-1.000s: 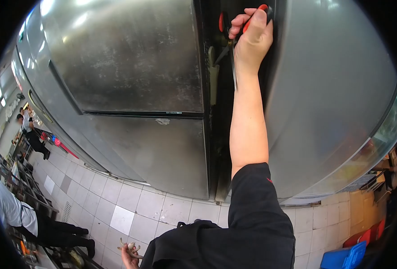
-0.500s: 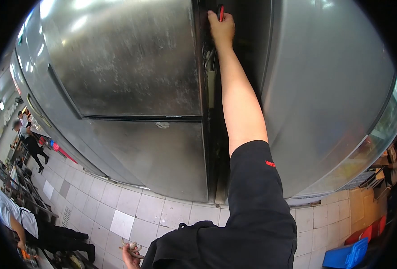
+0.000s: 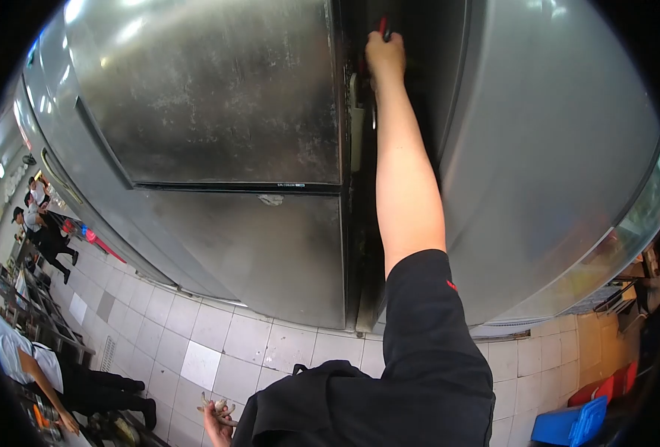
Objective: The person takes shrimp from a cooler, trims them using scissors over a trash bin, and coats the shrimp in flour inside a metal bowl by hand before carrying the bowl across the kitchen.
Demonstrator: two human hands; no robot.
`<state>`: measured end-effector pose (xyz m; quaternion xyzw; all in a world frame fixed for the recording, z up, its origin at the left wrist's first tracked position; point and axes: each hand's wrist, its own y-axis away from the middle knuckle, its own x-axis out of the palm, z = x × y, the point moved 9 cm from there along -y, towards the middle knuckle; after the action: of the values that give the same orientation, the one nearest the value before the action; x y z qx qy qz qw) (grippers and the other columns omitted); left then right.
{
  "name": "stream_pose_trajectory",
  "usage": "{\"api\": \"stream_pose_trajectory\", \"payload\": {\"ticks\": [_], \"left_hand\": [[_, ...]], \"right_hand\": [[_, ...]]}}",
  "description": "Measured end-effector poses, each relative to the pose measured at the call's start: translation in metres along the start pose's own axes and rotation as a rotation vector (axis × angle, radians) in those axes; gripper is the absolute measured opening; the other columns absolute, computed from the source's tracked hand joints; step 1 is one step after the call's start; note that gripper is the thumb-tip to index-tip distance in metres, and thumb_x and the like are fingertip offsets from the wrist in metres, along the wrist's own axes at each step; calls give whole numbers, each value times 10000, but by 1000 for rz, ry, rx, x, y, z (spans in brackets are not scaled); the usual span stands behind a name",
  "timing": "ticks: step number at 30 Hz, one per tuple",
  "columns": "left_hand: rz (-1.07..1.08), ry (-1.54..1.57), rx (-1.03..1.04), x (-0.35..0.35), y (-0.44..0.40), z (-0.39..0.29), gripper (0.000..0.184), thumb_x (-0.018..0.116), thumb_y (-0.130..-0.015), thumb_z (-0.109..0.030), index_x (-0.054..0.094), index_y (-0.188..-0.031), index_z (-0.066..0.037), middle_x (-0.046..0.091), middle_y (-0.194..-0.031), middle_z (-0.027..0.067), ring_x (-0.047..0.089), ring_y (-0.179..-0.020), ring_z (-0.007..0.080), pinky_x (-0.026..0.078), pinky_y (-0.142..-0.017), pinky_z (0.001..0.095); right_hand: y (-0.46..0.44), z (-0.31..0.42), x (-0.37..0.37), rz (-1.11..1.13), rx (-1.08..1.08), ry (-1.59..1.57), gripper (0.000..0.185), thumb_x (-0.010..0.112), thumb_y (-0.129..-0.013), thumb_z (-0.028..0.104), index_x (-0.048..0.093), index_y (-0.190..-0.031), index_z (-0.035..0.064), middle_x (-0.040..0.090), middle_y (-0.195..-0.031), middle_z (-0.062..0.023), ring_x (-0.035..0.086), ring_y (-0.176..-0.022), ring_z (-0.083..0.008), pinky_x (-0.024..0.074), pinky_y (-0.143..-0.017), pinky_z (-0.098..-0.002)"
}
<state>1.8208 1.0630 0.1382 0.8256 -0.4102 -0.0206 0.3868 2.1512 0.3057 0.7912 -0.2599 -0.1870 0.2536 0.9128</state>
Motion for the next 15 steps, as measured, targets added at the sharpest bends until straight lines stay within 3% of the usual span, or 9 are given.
{"api": "stream_pose_trajectory", "payload": {"ticks": [1,4,7,8,10,11,12,14,15], "left_hand": [[1,0,-2,2,0,0,241,603,-887,-300,549,-1055,-136,676,-840,88,620,-619,180,398,-431,260],[23,7,-24,8,-1,2,242,609,-884,-292,551,-1056,-131,673,-835,87,622,-623,182,403,-418,262],[62,10,-26,20,-6,5,257,617,-876,-300,552,-1056,-128,669,-826,84,625,-632,186,403,-413,264],[69,9,-20,24,-7,6,256,618,-875,-299,554,-1053,-127,667,-823,82,625,-634,187,403,-414,263],[81,12,-12,32,-8,5,254,619,-874,-299,555,-1050,-126,664,-819,81,626,-636,189,402,-416,262],[86,2,-4,35,-8,4,250,619,-874,-293,557,-1049,-126,663,-821,81,626,-633,189,402,-416,261],[92,-11,2,38,-8,2,245,619,-874,-287,559,-1048,-126,662,-823,81,626,-631,190,403,-416,261],[88,-19,-3,39,-11,1,244,617,-876,-287,560,-1049,-125,661,-825,81,626,-629,190,403,-416,261],[81,-20,-7,38,-13,2,243,615,-879,-287,561,-1049,-123,660,-827,81,626,-628,189,403,-416,262]], "right_hand": [[-7,11,-3,4,-78,-112,363,587,-848,248,539,-1127,20,606,-983,-104,587,-749,-194,459,-639,-326],[19,63,-20,-1,-204,-281,324,582,-866,253,553,-1117,50,606,-983,-52,584,-865,-194,449,-657,-323],[16,45,-18,12,-90,-313,531,584,-865,319,490,-1244,-40,615,-1071,-195,610,-991,-318,517,-783,-390],[15,45,-19,12,-97,-315,531,584,-865,319,490,-1244,-40,615,-1071,-195,610,-991,-318,517,-783,-390],[30,38,-12,72,155,-407,637,574,-883,352,357,-1346,-28,584,-1082,-213,643,-894,-348,583,-635,-427],[17,25,2,273,218,-391,690,575,-884,373,281,-1382,-3,582,-1043,-212,665,-747,-344,606,-529,-443],[21,24,3,263,246,-373,629,586,-882,379,359,-1331,2,598,-1012,-201,652,-616,-294,583,-509,-401],[23,17,6,292,334,-276,421,596,-893,402,510,-1125,61,602,-816,-111,593,-643,-223,473,-493,-343],[22,17,9,293,333,-277,421,596,-893,402,510,-1125,61,602,-816,-111,593,-643,-223,473,-493,-343]]}}
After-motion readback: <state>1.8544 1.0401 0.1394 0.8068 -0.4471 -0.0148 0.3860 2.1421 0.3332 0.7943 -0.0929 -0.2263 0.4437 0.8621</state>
